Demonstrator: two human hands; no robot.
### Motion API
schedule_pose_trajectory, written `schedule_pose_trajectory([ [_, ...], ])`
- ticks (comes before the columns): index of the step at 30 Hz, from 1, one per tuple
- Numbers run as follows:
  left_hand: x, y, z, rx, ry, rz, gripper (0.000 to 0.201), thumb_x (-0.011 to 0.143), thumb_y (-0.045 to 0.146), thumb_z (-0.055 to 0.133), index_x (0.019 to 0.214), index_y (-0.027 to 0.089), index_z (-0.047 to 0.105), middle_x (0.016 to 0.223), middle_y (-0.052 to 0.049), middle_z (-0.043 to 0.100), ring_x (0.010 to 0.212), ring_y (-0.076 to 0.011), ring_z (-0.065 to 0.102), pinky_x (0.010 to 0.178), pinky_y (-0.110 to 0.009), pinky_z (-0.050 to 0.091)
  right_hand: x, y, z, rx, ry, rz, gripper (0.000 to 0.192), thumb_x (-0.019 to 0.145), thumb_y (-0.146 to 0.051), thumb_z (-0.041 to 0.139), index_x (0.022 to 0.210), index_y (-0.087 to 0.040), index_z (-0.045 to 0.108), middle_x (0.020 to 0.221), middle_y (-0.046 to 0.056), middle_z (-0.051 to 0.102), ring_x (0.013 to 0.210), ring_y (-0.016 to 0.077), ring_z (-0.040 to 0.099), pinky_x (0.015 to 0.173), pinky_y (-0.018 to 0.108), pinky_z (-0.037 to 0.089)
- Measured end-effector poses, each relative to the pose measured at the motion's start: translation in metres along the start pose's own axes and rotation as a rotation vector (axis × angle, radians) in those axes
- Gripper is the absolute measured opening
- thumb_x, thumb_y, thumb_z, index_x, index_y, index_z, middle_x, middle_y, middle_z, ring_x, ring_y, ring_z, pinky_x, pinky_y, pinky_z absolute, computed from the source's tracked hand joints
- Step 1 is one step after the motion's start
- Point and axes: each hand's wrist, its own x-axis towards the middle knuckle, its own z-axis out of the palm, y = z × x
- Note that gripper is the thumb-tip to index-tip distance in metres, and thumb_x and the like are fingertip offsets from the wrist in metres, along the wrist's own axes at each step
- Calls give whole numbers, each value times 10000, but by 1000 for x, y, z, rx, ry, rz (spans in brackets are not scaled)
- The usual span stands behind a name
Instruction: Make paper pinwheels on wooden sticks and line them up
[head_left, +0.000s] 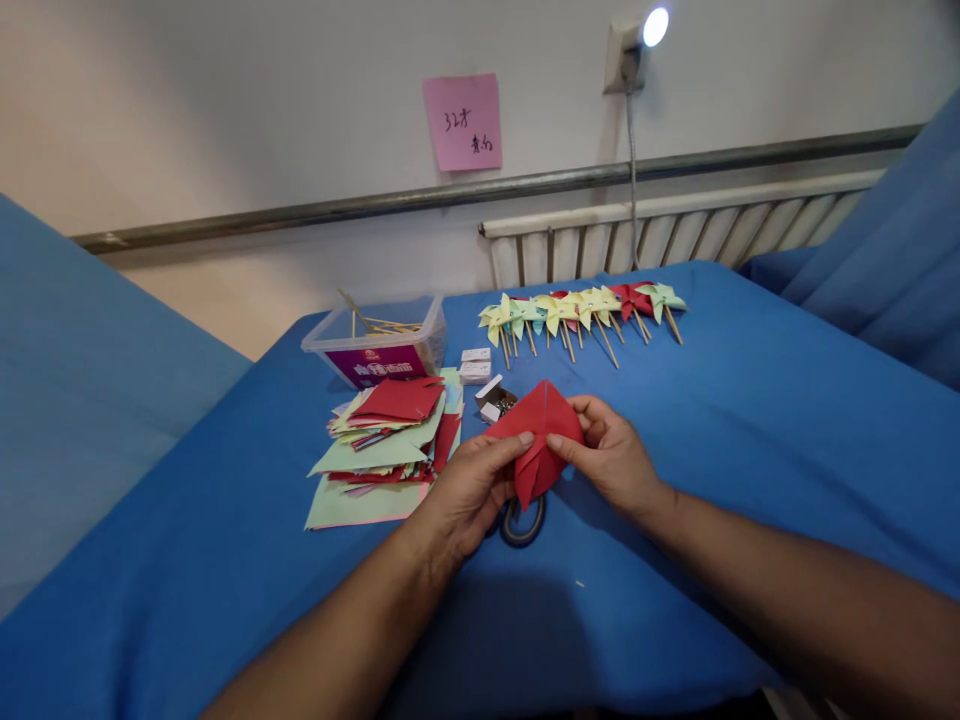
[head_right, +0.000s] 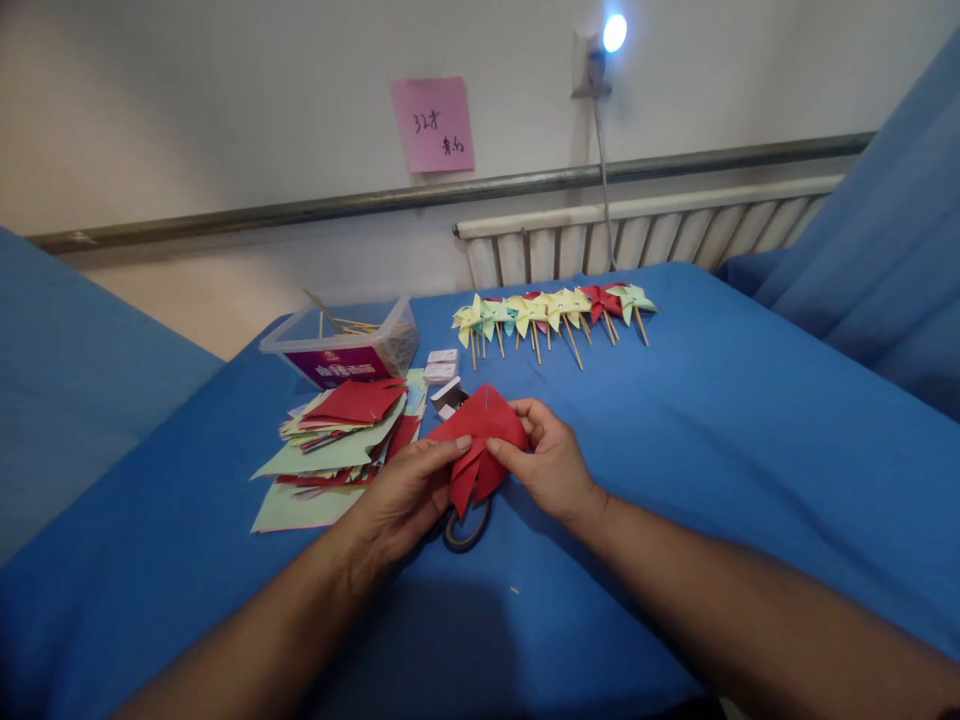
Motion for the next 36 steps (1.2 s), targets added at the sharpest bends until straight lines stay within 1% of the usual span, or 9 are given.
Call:
schedule_pose_trajectory([
  [6, 0, -5, 3, 35, 19, 71, 315, 640, 203, 804, 925, 90, 729, 852, -98, 744, 737, -168, 679, 741, -271, 518, -1, 0, 1, -26, -30, 17, 363, 711, -325, 765, 981, -215, 548, 874, 8, 714, 750, 147, 664, 716, 291, 525],
  [10, -1, -4, 3, 23, 45, 94, 308, 623, 180, 803, 904, 79, 727, 833, -110, 746, 703, -178, 681, 721, -283, 526, -2, 1, 1, -57, -51, -5, 378, 752, -338, 731, 1051, -224, 530, 879, 14, 697, 759, 159, 664, 729, 320, 539],
  [13, -2, 2, 2, -29, 59, 96, 267, 639, 156, 781, 884, 65, 725, 807, -113, 746, 678, -173, 676, 709, -280, 535, -5, 0, -1, -176, -48, -137, 488, 796, -295, 686, 1230, -263, 466, 1050, 49, 653, 897, 180, 653, 824, 368, 540],
  [17, -2, 12, -2, -134, 121, 92, 189, 651, 104, 752, 834, 72, 717, 757, -86, 740, 634, -156, 668, 675, -263, 548, -11, -6, -3, -560, -61, -448, 626, 791, -161, 638, 1348, -319, 399, 1390, 88, 430, 1219, 236, 507, 1015, 461, 446],
  [21, -3, 17, -2, -215, 118, 71, 197, 655, 73, 735, 849, 98, 710, 786, -72, 746, 645, -156, 679, 692, -264, 560, -17, -13, -1, -895, -153, -653, 495, 792, -133, 623, 1247, -294, 511, 1485, 83, 283, 1375, 293, 320, 1085, 519, 358],
  [23, -3, 17, -2, -222, 103, 60, 203, 664, 75, 729, 865, 101, 708, 805, -77, 750, 649, -158, 682, 699, -270, 563, -17, -14, 0, -971, -163, -713, 385, 808, -174, 643, 1169, -280, 558, 1479, 81, 287, 1363, 301, 327, 1081, 529, 355],
  [27, -2, 12, -1, -214, 63, 53, 231, 675, 77, 723, 904, 100, 708, 853, -90, 754, 707, -163, 692, 721, -263, 557, -14, -14, -1, -1019, -170, -799, 201, 845, -224, 646, 1038, -275, 613, 1414, 66, 384, 1321, 287, 374, 1091, 540, 333],
  [31, -2, 7, 0, -172, 45, 79, 223, 667, 97, 741, 889, 97, 715, 846, -93, 752, 697, -157, 684, 715, -254, 546, -13, -14, -2, -988, -166, -797, 118, 856, -239, 648, 966, -282, 645, 1357, 46, 460, 1310, 276, 384, 1090, 535, 332],
  [36, -5, 5, 6, -97, 45, 152, 220, 645, 125, 773, 856, 90, 722, 801, -88, 744, 671, -139, 664, 705, -235, 529, -12, -16, -3, -864, -99, -643, 38, 867, -206, 610, 845, -228, 632, 1231, 67, 560, 1218, 246, 477, 1061, 500, 365],
])
